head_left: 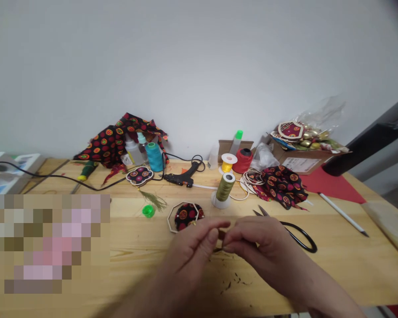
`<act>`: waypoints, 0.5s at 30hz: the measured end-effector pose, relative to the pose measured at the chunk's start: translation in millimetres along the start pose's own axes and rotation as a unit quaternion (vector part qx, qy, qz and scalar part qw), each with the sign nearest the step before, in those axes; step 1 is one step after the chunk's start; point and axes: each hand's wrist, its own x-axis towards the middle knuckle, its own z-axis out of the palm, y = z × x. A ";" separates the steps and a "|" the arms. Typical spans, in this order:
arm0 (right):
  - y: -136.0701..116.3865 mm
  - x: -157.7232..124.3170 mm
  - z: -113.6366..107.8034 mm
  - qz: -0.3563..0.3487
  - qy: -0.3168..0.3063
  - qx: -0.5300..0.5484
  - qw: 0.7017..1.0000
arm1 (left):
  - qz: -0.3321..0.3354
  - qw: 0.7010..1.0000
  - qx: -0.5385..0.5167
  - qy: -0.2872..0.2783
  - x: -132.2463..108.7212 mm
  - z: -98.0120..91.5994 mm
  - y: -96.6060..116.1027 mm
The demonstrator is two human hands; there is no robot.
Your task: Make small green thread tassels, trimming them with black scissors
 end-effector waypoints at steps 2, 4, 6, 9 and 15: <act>-0.7 1.8 -1.7 -0.015 -0.018 -0.004 1.000 | -0.027 0.998 0.011 -0.047 -0.9 4.1 -3.2; 0.4 3.0 -2.8 -0.029 -0.029 -0.009 0.999 | -0.058 0.995 0.026 -0.073 -2.8 4.6 -5.9; 2.9 3.1 -2.4 -0.039 -0.030 -0.024 0.999 | -0.085 0.993 0.020 -0.085 -4.7 3.6 -8.5; 7.4 1.4 0.9 -0.044 -0.038 -0.066 0.996 | -0.125 0.988 -0.021 -0.093 -5.3 1.8 -12.9; 12.2 -0.2 4.5 -0.051 -0.036 -0.098 0.993 | -0.220 0.963 -0.112 -0.104 -1.2 1.5 -19.2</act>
